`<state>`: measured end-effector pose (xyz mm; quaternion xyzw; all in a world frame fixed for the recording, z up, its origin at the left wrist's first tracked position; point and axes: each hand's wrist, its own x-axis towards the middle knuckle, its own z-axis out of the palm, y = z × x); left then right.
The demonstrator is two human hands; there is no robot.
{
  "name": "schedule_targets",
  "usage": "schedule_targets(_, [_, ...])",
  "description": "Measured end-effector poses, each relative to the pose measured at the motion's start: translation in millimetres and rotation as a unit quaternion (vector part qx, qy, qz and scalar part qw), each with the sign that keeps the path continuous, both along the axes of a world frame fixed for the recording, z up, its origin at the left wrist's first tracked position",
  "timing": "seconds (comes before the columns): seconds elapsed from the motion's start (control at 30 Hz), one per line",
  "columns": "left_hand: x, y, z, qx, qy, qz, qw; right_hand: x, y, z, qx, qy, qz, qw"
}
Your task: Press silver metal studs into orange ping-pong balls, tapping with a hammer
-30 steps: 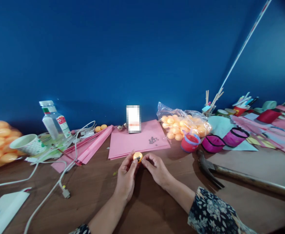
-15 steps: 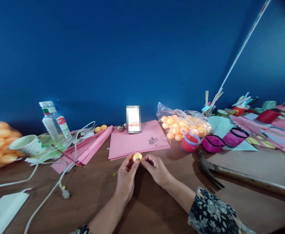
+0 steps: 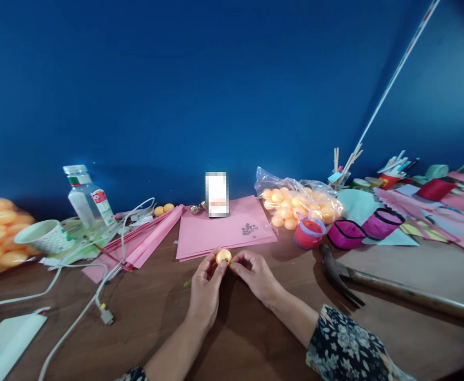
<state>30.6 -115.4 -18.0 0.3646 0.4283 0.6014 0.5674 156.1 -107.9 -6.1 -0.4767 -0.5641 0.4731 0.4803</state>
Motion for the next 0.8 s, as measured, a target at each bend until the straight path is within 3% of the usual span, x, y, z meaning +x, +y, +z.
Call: schedule_targets(0.8, [0.6, -1.1, 0.1, -0.006, 0.001, -0.002, 1.0, -1.5, 1.8, -9.4, -0.044, 0.07, 0.003, 0.997])
